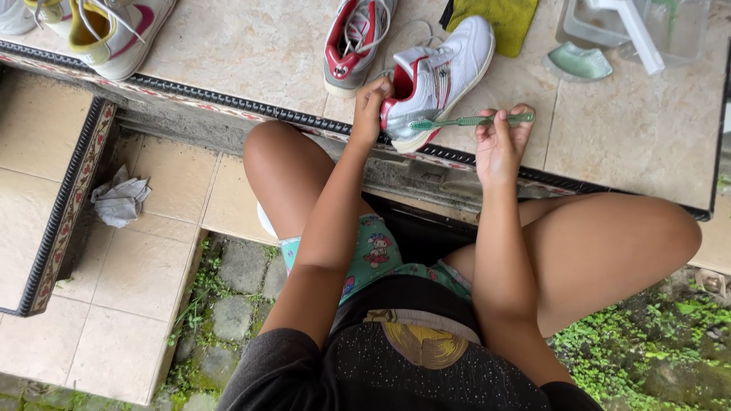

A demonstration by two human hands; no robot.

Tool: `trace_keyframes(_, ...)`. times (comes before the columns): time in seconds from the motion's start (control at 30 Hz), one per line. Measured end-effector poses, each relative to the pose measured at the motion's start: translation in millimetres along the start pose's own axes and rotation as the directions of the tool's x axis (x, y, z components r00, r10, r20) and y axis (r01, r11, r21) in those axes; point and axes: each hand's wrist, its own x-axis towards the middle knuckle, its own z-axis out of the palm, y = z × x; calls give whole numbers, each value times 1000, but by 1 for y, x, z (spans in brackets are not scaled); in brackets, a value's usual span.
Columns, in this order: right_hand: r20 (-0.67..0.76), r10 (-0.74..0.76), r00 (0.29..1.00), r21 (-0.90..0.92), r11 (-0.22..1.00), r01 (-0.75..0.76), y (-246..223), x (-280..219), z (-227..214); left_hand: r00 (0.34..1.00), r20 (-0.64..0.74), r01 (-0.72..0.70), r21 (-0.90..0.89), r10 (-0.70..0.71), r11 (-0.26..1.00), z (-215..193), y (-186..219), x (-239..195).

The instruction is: The person is cleaning white and red sneakers using a toothbrush and a cleaning solution in a plastic container.

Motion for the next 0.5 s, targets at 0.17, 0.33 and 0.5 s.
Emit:
trace_keyframes(0.17, 5, 41, 999, 60, 997, -41, -22, -17, 15, 999, 27, 46, 18, -46, 999, 6, 30, -4)
trace_keyframes(0.33, 34, 21, 999, 49, 999, -23, -24, -16, 19, 998, 26, 61, 31, -61, 998, 7, 34, -3)
trace_keyframes(0.5, 85, -5, 996, 37, 999, 2, -28, -9, 8, 998, 21, 63, 16, -63, 998, 7, 36, -3)
